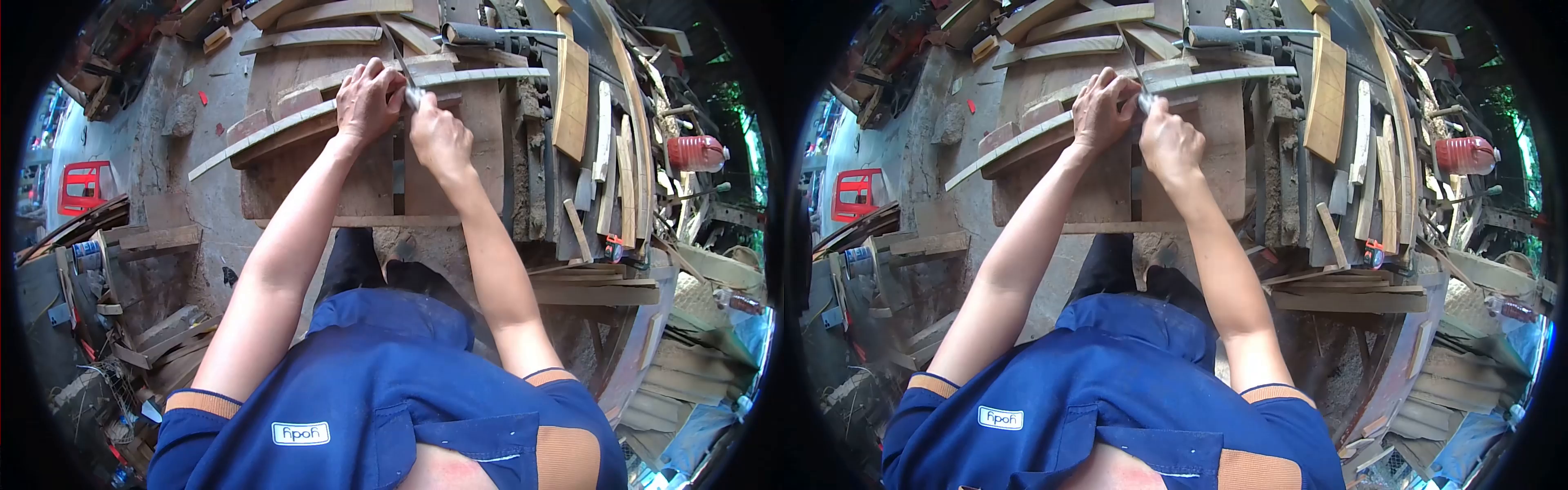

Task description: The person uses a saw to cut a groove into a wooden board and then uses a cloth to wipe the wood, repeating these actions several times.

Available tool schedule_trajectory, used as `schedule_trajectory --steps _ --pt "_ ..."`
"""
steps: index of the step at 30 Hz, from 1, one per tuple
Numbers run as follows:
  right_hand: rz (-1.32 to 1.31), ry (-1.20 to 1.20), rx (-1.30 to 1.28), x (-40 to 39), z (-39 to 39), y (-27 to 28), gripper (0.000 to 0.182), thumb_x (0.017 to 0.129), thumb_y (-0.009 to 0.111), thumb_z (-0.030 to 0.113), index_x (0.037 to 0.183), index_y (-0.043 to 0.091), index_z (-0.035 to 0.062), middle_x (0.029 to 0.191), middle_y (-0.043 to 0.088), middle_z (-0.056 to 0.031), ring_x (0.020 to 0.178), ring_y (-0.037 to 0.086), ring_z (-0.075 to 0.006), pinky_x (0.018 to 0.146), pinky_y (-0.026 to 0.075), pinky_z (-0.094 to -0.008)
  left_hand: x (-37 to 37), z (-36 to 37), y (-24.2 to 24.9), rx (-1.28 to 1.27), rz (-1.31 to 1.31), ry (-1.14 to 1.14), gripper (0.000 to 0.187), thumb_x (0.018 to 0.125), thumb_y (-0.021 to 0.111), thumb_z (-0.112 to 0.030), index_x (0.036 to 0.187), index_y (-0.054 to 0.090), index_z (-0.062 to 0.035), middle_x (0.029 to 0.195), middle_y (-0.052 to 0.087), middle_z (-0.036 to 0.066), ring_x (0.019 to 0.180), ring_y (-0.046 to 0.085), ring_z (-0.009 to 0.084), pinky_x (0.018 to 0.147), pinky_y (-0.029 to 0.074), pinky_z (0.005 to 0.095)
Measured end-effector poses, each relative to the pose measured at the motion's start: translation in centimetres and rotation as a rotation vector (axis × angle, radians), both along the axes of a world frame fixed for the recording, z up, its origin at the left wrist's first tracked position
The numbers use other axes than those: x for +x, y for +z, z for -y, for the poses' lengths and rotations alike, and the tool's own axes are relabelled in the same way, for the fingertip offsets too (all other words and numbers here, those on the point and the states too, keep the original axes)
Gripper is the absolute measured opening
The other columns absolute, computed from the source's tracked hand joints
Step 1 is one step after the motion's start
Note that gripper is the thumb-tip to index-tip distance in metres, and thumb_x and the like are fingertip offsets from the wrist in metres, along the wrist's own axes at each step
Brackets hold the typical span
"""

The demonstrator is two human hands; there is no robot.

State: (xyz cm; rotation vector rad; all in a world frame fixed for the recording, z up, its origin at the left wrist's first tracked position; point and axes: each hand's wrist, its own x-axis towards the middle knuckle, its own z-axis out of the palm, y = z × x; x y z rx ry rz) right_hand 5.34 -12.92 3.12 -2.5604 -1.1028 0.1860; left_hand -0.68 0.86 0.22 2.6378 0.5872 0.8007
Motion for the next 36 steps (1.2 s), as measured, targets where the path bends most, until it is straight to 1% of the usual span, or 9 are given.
schedule_trajectory --steps 5,8,13,17,20,25,27,32,36 --pt "-0.086 -0.031 -0.14 -2.2 3.6 1.2 0.019 0.097 0.045 0.015 0.105 0.053 0.0013 0.082 0.072 -0.0258 0.081 0.073 -0.0412 0.072 0.058 -0.0535 -0.3 0.0 -0.1 0.025 -0.016 0.011 0.016 0.082 0.073 -0.023 0.097 0.072 -0.0178 0.097 0.06 0.002 0.1 0.061 0.0242 0.088 0.05 0.0393" --pt "-0.008 -0.033 -0.011 -0.3 -0.1 0.0 0.019 0.097 0.045 0.016 0.105 0.053 0.0008 0.084 0.072 -0.0253 0.081 0.073 -0.0412 0.072 0.058 -0.0526 0.0 0.0 0.0 0.002 0.0 0.001 0.015 0.082 0.073 -0.023 0.097 0.072 -0.0178 0.097 0.06 0.002 0.1 0.061 0.0238 0.088 0.05 0.0394" --pt "0.012 -0.014 0.01 -0.5 1.3 0.3 0.019 0.097 0.045 0.016 0.105 0.053 0.0008 0.084 0.072 -0.0251 0.081 0.073 -0.0415 0.072 0.058 -0.0526 0.2 -0.1 -0.1 0.012 0.006 -0.007 0.016 0.081 0.073 -0.024 0.095 0.07 -0.0171 0.099 0.06 0.003 0.1 0.06 0.0247 0.087 0.049 0.0397" --pt "-0.081 -0.023 -0.143 -2.1 3.7 1.4 0.017 0.096 0.045 0.013 0.104 0.053 0.0007 0.083 0.072 -0.0243 0.081 0.073 -0.0412 0.071 0.059 -0.0526 0.1 -0.2 -0.3 0.007 0.008 -0.015 0.016 0.081 0.073 -0.024 0.095 0.071 -0.0173 0.099 0.06 0.002 0.1 0.06 0.0248 0.087 0.049 0.0397" --pt "-0.003 -0.021 0.006 0.1 -0.7 -0.1 0.017 0.095 0.046 0.013 0.104 0.054 0.0013 0.084 0.073 -0.0231 0.082 0.073 -0.0401 0.073 0.059 -0.0504 0.1 0.1 -0.2 -0.013 0.001 -0.023 0.015 0.081 0.073 -0.023 0.094 0.071 -0.017 0.099 0.06 0.002 0.1 0.06 0.0248 0.087 0.049 0.0396" --pt "0.009 -0.012 -0.019 -1.1 1.8 1.2 0.018 0.095 0.047 0.013 0.107 0.054 0.0014 0.085 0.073 -0.0233 0.082 0.073 -0.0403 0.074 0.059 -0.0503 0.2 -0.2 -0.1 -0.007 -0.013 -0.003 0.014 0.08 0.073 -0.024 0.092 0.07 -0.0166 0.099 0.059 0.003 0.1 0.06 0.0253 0.088 0.048 0.0399" --pt "-0.085 -0.027 -0.188 -2.2 3.8 2.3 0.018 0.095 0.047 0.013 0.107 0.054 0.0011 0.085 0.073 -0.0237 0.083 0.073 -0.0402 0.074 0.059 -0.0498 0.2 -0.2 0.1 0.009 -0.03 0.015 0.014 0.082 0.073 -0.024 0.094 0.071 -0.0167 0.099 0.059 0.003 0.1 0.061 0.0248 0.087 0.049 0.0402" --pt "-0.04 -0.027 -0.06 0.0 -0.6 0.5 0.017 0.097 0.045 0.014 0.104 0.053 0.0009 0.085 0.073 -0.0244 0.085 0.073 -0.0404 0.075 0.058 -0.0503 0.2 0.1 -0.2 -0.017 0.0 -0.013 0.014 0.081 0.073 -0.024 0.093 0.071 -0.0168 0.099 0.06 0.003 0.101 0.06 0.0253 0.088 0.049 0.0404" --pt "-0.054 -0.015 -0.083 -1.1 2.1 1.9 0.018 0.097 0.045 0.016 0.104 0.053 0.0012 0.085 0.072 -0.0254 0.084 0.073 -0.0414 0.075 0.058 -0.053 0.3 -0.2 0.0 -0.014 -0.011 0.001 0.016 0.08 0.073 -0.024 0.094 0.071 -0.0172 0.1 0.06 0.004 0.101 0.06 0.0253 0.088 0.048 0.0405"
